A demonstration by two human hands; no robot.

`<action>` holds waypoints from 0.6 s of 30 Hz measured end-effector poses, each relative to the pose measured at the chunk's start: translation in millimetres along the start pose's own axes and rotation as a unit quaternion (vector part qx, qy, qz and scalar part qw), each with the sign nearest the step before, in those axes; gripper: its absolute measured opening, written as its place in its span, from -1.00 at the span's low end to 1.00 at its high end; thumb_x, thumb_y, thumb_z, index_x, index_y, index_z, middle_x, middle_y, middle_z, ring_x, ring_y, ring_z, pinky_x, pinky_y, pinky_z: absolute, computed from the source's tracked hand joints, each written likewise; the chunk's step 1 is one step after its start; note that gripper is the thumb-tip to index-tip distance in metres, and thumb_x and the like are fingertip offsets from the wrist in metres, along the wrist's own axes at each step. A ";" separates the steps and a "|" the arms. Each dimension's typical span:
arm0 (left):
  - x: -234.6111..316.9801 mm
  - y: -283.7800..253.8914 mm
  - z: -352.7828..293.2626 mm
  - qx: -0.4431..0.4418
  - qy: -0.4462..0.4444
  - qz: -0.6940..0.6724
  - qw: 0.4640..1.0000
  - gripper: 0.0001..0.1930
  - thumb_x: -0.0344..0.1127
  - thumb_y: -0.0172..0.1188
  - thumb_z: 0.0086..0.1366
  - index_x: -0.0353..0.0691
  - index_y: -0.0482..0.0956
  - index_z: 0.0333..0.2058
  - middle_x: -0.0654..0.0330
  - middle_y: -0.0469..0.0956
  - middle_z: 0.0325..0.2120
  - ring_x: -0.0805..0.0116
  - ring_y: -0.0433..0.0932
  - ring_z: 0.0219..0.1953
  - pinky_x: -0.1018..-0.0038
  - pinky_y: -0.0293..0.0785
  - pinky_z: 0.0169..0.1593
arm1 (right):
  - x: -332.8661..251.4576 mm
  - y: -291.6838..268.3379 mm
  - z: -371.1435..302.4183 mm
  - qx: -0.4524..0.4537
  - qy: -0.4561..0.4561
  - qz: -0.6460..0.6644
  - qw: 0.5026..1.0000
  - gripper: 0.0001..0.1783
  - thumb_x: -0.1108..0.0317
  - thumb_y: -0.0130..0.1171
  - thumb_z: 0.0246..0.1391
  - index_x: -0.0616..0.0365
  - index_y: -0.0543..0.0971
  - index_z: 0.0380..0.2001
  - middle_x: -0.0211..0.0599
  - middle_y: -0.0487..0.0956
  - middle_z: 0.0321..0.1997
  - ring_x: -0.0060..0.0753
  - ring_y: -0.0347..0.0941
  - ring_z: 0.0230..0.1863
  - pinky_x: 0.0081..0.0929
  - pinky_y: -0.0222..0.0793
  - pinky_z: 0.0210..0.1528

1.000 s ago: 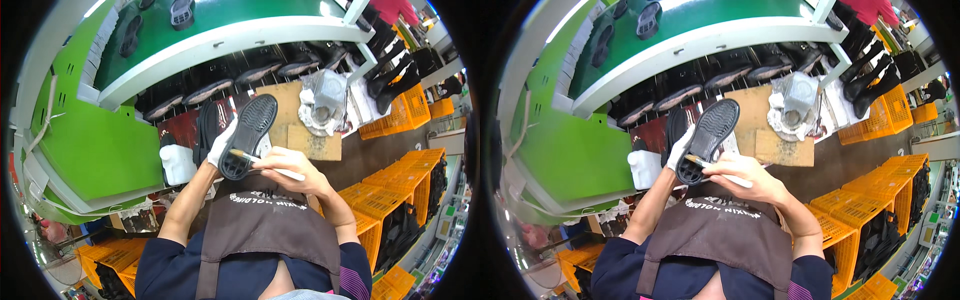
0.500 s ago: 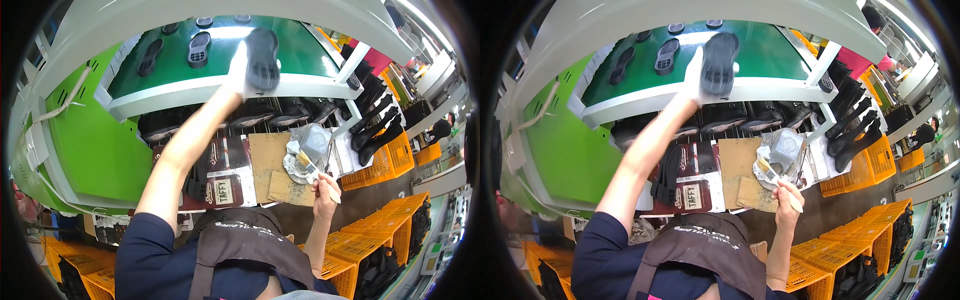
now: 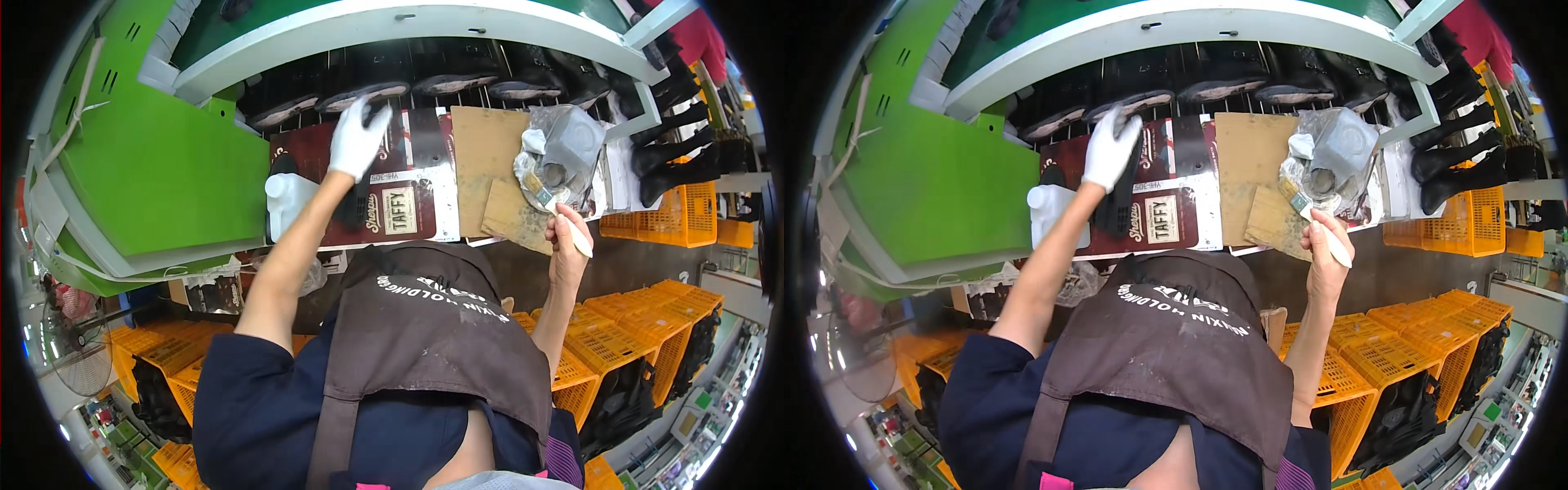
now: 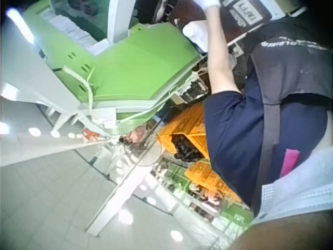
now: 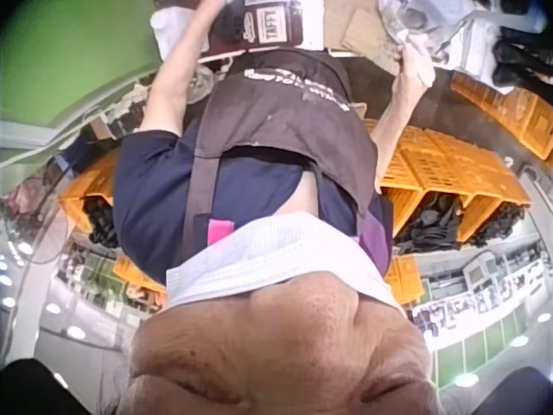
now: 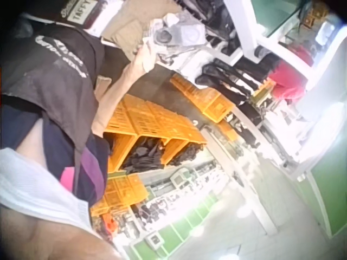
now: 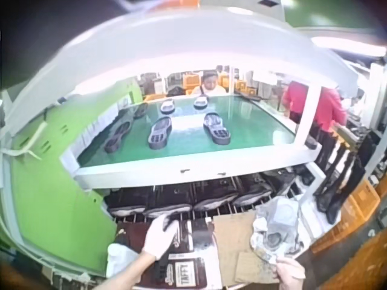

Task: Applying adhesive to the bottom of shoe soles using a brush in a manufacturing setting.

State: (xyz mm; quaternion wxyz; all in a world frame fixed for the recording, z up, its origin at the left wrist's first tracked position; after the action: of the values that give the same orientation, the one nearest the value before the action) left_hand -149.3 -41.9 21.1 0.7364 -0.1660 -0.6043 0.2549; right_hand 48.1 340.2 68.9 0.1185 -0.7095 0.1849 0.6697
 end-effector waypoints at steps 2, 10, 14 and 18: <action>8.8 -19.4 -37.4 0.021 -0.010 0.278 0.960 -0.16 0.15 0.23 0.01 -0.33 0.23 0.14 -0.17 0.40 -0.02 -0.02 0.44 0.00 0.25 0.35 0.06 | 4.5 -2.6 3.3 0.005 -0.002 -0.012 1.000 -0.70 0.37 0.17 0.08 0.28 0.52 -0.12 -0.41 0.53 -0.48 -0.70 0.38 -0.53 -0.84 0.15 -0.53; -125.0 -1.5 -61.1 -0.102 -0.232 0.215 0.943 -0.38 -0.02 0.27 0.00 -0.42 0.42 -0.09 -0.11 0.57 -0.25 0.04 0.58 -0.22 0.26 0.46 -0.10 | 8.8 17.2 20.6 -0.036 -0.013 -0.044 0.998 -0.72 0.39 0.15 0.08 0.30 0.52 -0.14 -0.41 0.53 -0.48 -0.70 0.38 -0.53 -0.81 0.17 -0.52; -127.6 40.2 -97.4 -0.198 -0.432 -0.401 0.783 -0.63 -0.16 0.24 0.15 -0.26 0.52 -0.13 0.17 0.59 -0.33 0.39 0.58 -0.37 0.49 0.51 -0.27 | 10.0 -4.5 27.2 0.015 -0.009 -0.023 1.000 -0.75 0.42 0.12 0.10 0.35 0.55 -0.18 -0.38 0.51 -0.49 -0.67 0.35 -0.52 -0.72 0.27 -0.44; -154.9 16.3 -85.9 -0.221 -0.260 0.140 0.930 -0.37 0.02 0.27 0.05 -0.48 0.44 -0.10 -0.08 0.56 -0.21 0.10 0.55 -0.13 0.34 0.42 -0.05 | -0.6 -46.8 44.4 0.086 -0.062 -0.123 0.987 -0.78 0.37 0.16 0.09 0.26 0.60 -0.23 -0.52 0.47 -0.54 -0.76 0.28 -0.55 -0.75 0.17 -0.50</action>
State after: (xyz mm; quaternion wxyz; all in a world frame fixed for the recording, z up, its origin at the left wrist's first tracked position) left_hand -90.1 -112.4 -131.1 0.4554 -0.3355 -0.7862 0.2491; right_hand 27.6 401.0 62.4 0.2720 -0.6708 0.1457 0.6744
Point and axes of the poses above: each hand's wrist, its own z-axis towards the middle knuckle, its own y-axis out of the palm, x = y × z, the point moved 10 cm from there along z, towards the middle knuckle
